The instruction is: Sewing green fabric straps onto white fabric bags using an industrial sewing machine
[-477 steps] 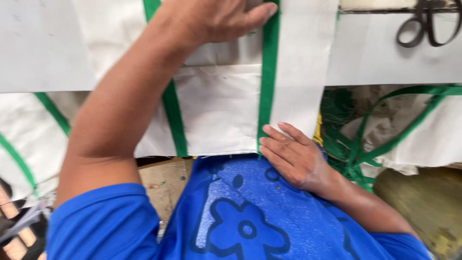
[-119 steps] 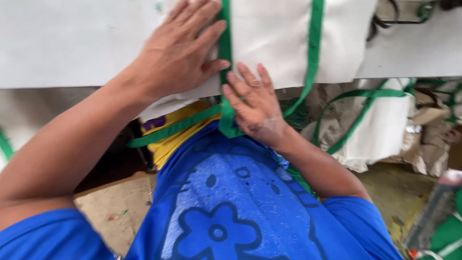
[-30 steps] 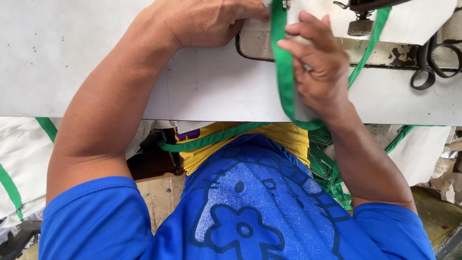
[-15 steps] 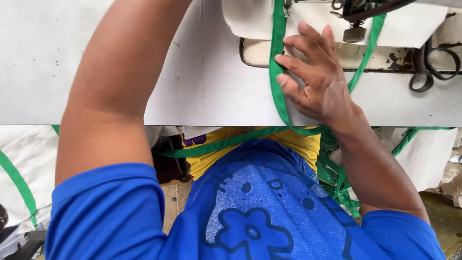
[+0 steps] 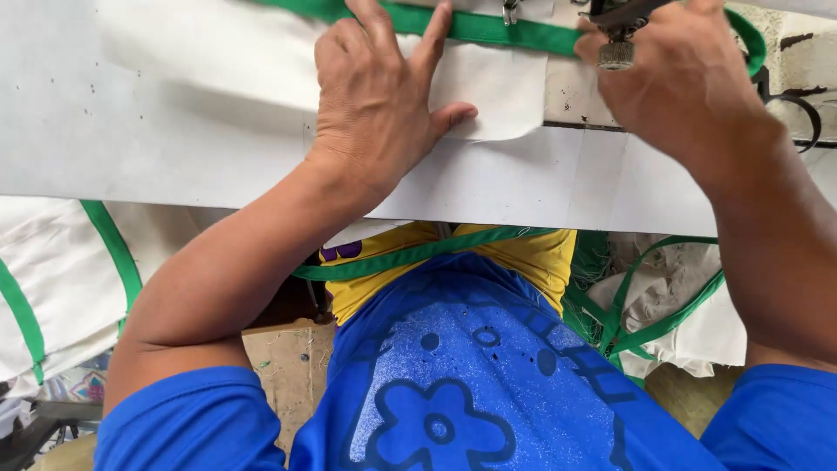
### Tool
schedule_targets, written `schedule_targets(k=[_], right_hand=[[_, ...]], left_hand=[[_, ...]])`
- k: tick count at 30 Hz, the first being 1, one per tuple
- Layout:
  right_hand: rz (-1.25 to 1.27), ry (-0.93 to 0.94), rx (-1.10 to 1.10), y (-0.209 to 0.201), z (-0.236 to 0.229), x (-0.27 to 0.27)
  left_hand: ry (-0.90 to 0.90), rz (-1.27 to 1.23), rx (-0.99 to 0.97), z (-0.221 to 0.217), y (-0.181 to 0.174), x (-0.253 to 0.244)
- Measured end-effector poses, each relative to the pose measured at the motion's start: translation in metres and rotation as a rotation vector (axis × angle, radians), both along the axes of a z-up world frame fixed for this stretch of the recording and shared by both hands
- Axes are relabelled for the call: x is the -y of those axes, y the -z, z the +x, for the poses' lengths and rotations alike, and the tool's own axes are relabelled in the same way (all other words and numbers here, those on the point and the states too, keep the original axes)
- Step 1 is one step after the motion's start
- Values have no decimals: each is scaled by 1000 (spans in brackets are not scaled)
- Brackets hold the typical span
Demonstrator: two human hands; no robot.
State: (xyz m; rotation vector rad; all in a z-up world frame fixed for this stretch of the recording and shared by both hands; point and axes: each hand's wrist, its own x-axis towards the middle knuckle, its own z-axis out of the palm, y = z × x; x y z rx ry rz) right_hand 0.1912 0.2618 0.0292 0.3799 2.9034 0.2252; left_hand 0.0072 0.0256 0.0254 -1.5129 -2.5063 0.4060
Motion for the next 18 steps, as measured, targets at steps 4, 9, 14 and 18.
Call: schedule_targets(k=[4, 9, 14, 18], right_hand=[[172, -148, 46, 12, -9, -20], [190, -437, -366, 19, 2, -26], [96, -397, -468, 20, 1, -13], [-92, -283, -436, 21, 11, -3]], left_hand=[[165, 190, 106, -19, 6, 0], [620, 242, 486, -39, 26, -7], [555, 227, 569, -29, 17, -1], [509, 188, 489, -25, 14, -4]])
